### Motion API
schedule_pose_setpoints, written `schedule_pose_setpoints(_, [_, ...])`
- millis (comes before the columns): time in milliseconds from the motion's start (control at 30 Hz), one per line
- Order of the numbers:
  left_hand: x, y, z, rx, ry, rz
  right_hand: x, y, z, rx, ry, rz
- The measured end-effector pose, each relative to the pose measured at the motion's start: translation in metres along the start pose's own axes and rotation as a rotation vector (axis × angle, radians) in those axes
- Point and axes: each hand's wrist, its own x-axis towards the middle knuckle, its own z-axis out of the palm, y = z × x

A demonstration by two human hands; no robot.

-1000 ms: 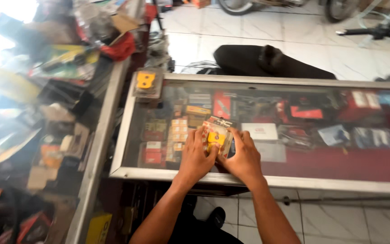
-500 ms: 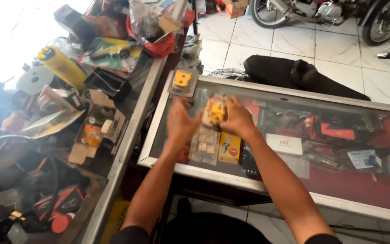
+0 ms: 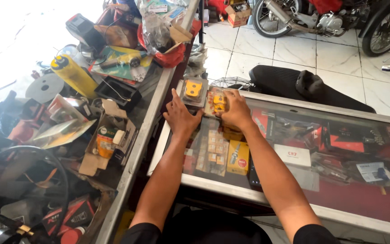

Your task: The person removes motorcycle parts in packaging from a wall rack and places them onto a glass display counter one at a time.

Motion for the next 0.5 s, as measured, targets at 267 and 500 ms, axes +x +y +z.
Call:
schedule_pose_setpoints(267, [0.005, 0.007, -0.002, -0.039, -0.026, -0.065, -0.007, 0.002, 0.005, -0.026, -0.017, 0.037])
schedule_pose_setpoints(500, [0.003, 0.005, -0.004, -0.073, 0.002, -0.037, -0.011, 0.004, 0.006, -0.005, 0.026, -0.016])
